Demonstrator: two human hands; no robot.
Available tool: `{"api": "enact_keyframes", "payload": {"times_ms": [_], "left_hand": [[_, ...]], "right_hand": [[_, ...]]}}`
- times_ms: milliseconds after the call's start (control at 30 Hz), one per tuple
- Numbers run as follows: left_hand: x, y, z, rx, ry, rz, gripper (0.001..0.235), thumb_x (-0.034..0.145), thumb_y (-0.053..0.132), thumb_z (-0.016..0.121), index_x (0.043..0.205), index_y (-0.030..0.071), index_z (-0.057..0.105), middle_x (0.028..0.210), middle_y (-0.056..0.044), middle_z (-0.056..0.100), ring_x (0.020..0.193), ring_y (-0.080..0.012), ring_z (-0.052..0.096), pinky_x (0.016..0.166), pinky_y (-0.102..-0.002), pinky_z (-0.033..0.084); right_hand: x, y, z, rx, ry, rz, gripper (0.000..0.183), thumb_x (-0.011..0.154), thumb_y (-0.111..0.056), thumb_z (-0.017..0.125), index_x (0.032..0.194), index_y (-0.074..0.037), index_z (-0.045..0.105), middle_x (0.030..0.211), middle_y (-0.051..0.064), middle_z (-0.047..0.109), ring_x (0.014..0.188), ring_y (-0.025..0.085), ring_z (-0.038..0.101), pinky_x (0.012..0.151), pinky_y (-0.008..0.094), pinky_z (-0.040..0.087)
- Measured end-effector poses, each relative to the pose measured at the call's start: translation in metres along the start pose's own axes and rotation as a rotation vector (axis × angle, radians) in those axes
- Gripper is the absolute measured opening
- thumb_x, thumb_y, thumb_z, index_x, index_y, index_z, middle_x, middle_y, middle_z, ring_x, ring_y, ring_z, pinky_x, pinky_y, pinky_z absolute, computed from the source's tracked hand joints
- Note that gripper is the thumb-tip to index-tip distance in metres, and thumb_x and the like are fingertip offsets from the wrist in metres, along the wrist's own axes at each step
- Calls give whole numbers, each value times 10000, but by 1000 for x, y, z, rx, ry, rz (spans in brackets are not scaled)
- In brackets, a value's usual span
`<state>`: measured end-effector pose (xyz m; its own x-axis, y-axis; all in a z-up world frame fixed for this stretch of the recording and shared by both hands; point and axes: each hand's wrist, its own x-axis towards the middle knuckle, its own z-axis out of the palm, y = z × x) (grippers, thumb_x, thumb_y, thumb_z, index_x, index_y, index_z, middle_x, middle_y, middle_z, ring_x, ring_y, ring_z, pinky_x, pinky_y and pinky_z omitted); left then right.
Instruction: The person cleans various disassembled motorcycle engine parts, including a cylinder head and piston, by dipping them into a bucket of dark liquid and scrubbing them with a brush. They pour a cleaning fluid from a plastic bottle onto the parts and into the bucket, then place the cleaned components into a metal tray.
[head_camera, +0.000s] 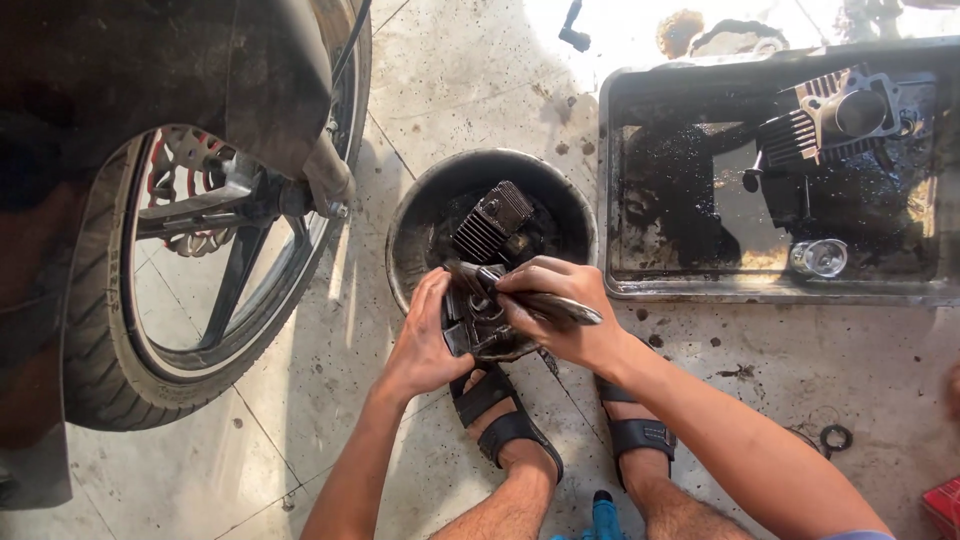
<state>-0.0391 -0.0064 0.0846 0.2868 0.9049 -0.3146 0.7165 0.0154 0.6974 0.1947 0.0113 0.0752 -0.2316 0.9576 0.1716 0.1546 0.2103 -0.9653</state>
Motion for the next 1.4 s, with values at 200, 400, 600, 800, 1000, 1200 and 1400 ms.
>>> {"api": "enact_keyframes", "payload": {"times_ms": [200, 400, 600, 800, 1000, 1200, 1400], "left_hand": [[-1, 6, -2, -40, -34, -71, 987, 490, 72, 742, 1413, -57, 417, 1472, -286, 451, 1450, -482, 357, 1181, -613, 303], [4, 19, -2, 24, -96, -155, 1040, 496, 27, 778, 1465, 23, 399, 1507, -228, 424, 1455, -464, 343, 1172, -681, 291], [1, 24, 3, 64, -9, -114, 960, 545, 41, 809, 1425, -14, 431, 1426, -278, 473, 1428, -474, 382, 1173, -642, 311], [-7, 11, 32, 359, 252, 254, 901, 494, 86, 868, 1328, -8, 539, 1322, -227, 525, 1355, -471, 441, 1150, -609, 368], [-5, 10, 18, 221, 303, 236, 882, 454, 93, 812, 1288, -33, 558, 1288, -206, 528, 1301, -469, 498, 1129, -590, 400], [-4, 8, 24, 101, 250, 227, 957, 414, 120, 799, 1316, -59, 532, 1272, -227, 560, 1286, -457, 527, 1148, -559, 380], [-13, -11, 28, 306, 413, 257, 941, 431, 115, 827, 1301, -92, 537, 1263, -263, 543, 1273, -477, 519, 1150, -583, 378]], "right_hand": [[-6, 12, -25, 123, -15, 40, 156, 797, -258, 781, 874, -122, 781, 777, 108, 751, 708, 306, 751, 604, 387, 584], [4, -20, -34, -120, -250, -199, 99, 853, -134, 692, 915, -83, 751, 882, 166, 762, 781, 364, 750, 701, 434, 616], [-8, 6, -15, -618, -434, -304, 103, 905, -85, 673, 1007, -102, 684, 909, 170, 716, 820, 333, 755, 683, 413, 644], [-5, 20, 0, 435, 277, 837, 116, 731, -14, 699, 832, 24, 738, 628, 203, 706, 551, 256, 724, 516, 319, 595], [-16, 43, 4, -510, -107, -443, 159, 950, -234, 678, 1032, -101, 707, 990, 140, 715, 906, 304, 735, 696, 380, 613], [-14, 37, -5, -655, -24, -817, 126, 1013, -138, 557, 996, -122, 681, 990, 125, 681, 910, 274, 720, 706, 327, 624], [-22, 46, -15, 219, 128, 449, 158, 811, -197, 765, 924, -88, 780, 766, 134, 716, 732, 238, 676, 680, 349, 545]]}}
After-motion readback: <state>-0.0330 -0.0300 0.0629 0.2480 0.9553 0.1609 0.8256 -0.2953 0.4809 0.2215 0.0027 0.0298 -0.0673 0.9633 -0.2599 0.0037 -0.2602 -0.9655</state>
